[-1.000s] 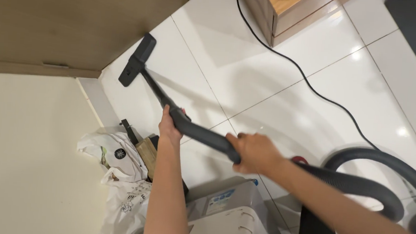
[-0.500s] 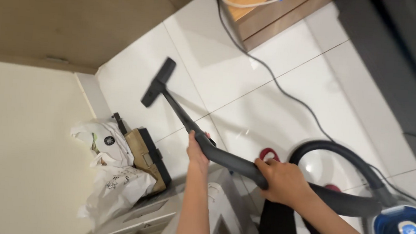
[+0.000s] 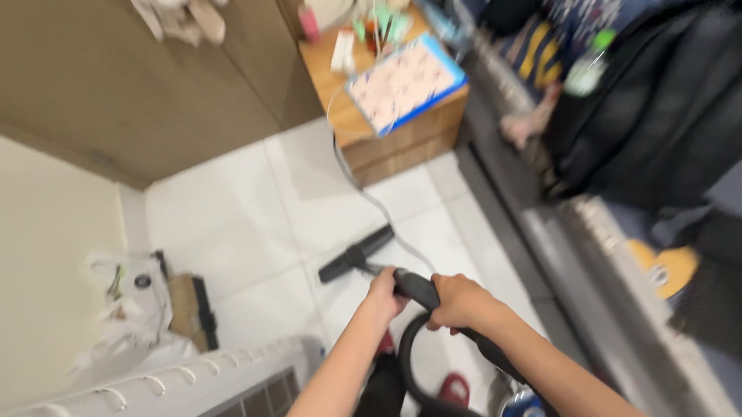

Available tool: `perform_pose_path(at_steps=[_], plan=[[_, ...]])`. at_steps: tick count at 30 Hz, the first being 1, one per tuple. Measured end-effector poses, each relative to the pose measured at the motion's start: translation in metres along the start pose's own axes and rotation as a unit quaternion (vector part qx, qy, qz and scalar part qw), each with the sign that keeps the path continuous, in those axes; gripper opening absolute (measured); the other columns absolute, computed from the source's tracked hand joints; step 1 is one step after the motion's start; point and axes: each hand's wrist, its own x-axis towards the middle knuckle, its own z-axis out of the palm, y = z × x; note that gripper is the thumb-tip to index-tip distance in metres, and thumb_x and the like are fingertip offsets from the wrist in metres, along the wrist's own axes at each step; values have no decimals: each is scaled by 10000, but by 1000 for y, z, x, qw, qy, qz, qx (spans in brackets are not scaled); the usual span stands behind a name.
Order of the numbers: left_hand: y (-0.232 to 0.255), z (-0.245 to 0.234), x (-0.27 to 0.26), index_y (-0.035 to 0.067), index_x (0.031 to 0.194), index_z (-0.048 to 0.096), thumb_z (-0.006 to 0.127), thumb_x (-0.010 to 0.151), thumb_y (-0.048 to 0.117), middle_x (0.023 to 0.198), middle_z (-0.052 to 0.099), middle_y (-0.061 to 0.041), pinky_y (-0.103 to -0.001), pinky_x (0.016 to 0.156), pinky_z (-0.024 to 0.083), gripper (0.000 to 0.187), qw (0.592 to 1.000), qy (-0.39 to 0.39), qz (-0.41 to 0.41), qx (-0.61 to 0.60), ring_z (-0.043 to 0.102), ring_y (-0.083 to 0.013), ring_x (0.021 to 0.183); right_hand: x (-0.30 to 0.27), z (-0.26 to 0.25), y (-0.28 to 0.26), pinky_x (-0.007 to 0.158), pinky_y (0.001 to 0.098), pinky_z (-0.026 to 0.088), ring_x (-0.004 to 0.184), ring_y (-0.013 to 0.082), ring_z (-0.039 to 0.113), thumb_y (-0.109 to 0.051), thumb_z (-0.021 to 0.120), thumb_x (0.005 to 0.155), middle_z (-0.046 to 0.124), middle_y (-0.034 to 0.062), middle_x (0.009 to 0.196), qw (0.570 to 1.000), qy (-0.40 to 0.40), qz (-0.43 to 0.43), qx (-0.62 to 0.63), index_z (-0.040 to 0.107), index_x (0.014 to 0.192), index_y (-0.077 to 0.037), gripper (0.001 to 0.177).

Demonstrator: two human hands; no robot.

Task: The person uses a canister vacuum with a floor nozzle to clean white tiled floors in a bedroom and adjacent living area. They move the vacuum head back and forth across the floor, around furniture, and near a doorway, then briefly reposition two small stools to vacuum underneath them.

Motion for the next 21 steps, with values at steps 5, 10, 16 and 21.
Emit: perform_pose_path(at_steps=[5, 10, 16, 21], plan=[[49, 64, -218, -16, 1260, 336, 516, 918, 255, 1214, 444, -247, -497, 902, 468, 471, 979, -161, -59, 114, 524, -389, 1145, -75, -99, -11, 514, 341, 560, 474, 197, 670, -150, 782, 603, 672, 123, 647, 998, -3, -33, -55, 464, 1310, -35, 784], [160, 99, -332, 29, 1135, 497, 520, 881, 383, 923, 664, -148, -309, 490, 556, 436, 825, -212, 212, 479, 682, -222, 711, -129, -198, -55, 490, 365, 585, 519, 253, 678, 3, 769, 634, 633, 220, 648, 999, -23, -5, 30, 329, 1393, 42, 879], [367, 152, -352, 115, 1100, 573, 507, 889, 365, 1010, 691, -92, -303, 625, 544, 333, 754, -152, 484, 417, 696, -199, 845, -99, -304, -122, 500, 391, 588, 512, 296, 666, 37, 748, 657, 616, 230, 618, 998, -37, 42, 10, 343, 1357, 59, 809], [533, 182, -306, 120, 935, 662, 565, 879, 301, 814, 711, -77, -306, 592, 547, 213, 620, -84, 630, 461, 701, -197, 724, -52, -396, -187, 477, 372, 605, 536, 262, 703, -39, 785, 637, 679, 219, 674, 990, -62, 53, -117, 580, 1122, 40, 532]])
